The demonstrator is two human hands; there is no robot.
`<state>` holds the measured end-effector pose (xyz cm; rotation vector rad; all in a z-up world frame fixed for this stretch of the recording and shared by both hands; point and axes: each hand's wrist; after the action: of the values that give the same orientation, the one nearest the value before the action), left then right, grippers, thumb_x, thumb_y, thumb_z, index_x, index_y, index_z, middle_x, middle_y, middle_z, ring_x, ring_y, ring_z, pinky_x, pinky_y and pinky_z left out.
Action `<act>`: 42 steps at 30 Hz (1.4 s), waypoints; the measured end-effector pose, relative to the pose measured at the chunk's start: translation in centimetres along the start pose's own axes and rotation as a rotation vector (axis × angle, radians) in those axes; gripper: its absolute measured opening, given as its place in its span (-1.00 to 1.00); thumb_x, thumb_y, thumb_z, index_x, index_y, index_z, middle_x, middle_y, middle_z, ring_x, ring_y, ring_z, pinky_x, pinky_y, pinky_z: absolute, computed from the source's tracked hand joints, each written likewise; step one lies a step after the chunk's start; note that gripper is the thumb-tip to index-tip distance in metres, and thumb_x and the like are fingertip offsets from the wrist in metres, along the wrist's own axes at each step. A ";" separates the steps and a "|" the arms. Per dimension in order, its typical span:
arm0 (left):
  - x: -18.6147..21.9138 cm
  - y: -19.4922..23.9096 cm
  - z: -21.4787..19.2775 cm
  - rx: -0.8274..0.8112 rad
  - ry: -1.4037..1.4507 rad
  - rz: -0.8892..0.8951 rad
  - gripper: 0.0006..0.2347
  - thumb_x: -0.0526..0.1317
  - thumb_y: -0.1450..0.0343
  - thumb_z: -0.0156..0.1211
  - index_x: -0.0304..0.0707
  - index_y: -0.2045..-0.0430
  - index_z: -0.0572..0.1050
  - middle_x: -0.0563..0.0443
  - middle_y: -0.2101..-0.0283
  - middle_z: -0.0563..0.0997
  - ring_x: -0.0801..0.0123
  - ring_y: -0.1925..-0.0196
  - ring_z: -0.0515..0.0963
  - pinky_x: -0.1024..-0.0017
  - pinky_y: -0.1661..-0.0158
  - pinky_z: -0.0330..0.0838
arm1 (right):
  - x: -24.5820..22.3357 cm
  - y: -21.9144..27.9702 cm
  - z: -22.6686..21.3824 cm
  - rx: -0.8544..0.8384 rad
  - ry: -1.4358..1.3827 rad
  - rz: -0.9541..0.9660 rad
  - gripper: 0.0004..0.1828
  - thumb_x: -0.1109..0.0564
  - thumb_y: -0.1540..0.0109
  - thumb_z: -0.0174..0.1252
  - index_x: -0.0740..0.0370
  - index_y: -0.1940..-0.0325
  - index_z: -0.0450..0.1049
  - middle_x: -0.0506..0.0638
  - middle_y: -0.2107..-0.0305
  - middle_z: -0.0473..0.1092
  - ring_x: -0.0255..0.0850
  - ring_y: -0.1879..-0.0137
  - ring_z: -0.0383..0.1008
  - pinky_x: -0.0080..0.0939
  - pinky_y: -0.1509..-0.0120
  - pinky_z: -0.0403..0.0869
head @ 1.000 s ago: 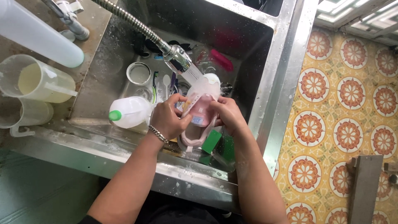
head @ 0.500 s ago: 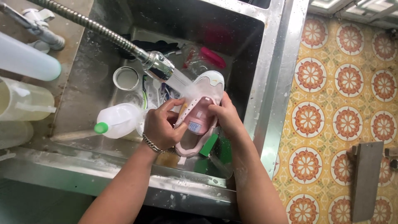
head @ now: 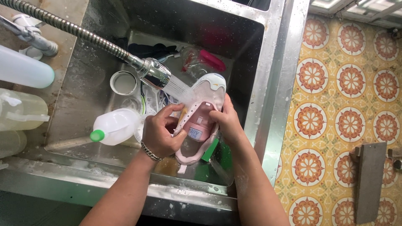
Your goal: A person is cleaning a pink and white sneaker in a stainless steel sink, rinsing it under running water and scrubbing it with a brush.
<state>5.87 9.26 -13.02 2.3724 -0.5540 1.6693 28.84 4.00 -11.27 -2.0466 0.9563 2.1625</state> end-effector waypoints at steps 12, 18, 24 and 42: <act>-0.1 -0.4 0.0 -0.028 -0.053 -0.051 -0.62 -0.28 -0.43 0.44 -0.19 -0.19 0.73 -0.11 0.54 0.83 0.09 0.45 0.92 0.22 0.41 0.75 | 0.5 0.1 -0.3 -0.029 0.028 -0.027 -0.17 0.24 0.07 0.27 0.26 -0.36 0.50 0.11 -0.04 0.39 0.01 -0.24 0.39 0.06 -0.32 0.47; -1.8 -0.7 0.8 -0.004 -0.130 -0.165 -0.61 -0.27 -0.47 0.27 -0.08 -0.20 0.79 -0.14 0.46 0.86 -0.09 0.35 0.91 0.16 0.27 0.67 | 0.0 -0.9 0.4 -0.070 0.008 -0.027 -0.34 0.09 -0.12 0.59 0.17 -0.23 0.45 0.12 0.10 0.48 -0.11 0.02 0.55 0.00 0.08 0.62; -0.9 -2.3 1.7 0.035 0.212 -0.554 -0.64 -0.33 -0.62 0.36 -0.27 -0.35 0.81 -0.16 -0.29 0.91 0.07 -0.40 0.83 0.14 -0.45 0.59 | 2.4 -2.4 -0.6 -0.095 -0.174 -0.014 -0.64 -0.12 -0.57 0.41 0.09 -0.31 0.53 -0.09 0.18 0.53 -0.32 0.16 0.70 -0.39 0.13 0.75; -6.4 -3.2 4.8 0.139 0.565 -0.835 -0.57 0.08 -0.65 0.50 -0.01 -0.34 0.53 -0.17 -0.01 0.81 -0.03 0.00 0.88 0.02 -0.02 0.80 | 1.1 -1.4 1.0 -0.066 -0.230 -0.108 0.25 -0.03 -0.30 0.77 0.33 -0.92 0.23 0.45 -0.11 0.75 0.10 -0.01 0.89 0.05 0.00 0.88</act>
<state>9.42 11.69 -20.45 1.6609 0.5817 1.8081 28.37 5.15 -12.92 -1.7761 0.7408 2.3345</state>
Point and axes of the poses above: each hand's wrist, its own y-axis away from the middle knuckle, its own z-axis out of the palm, x = y × z
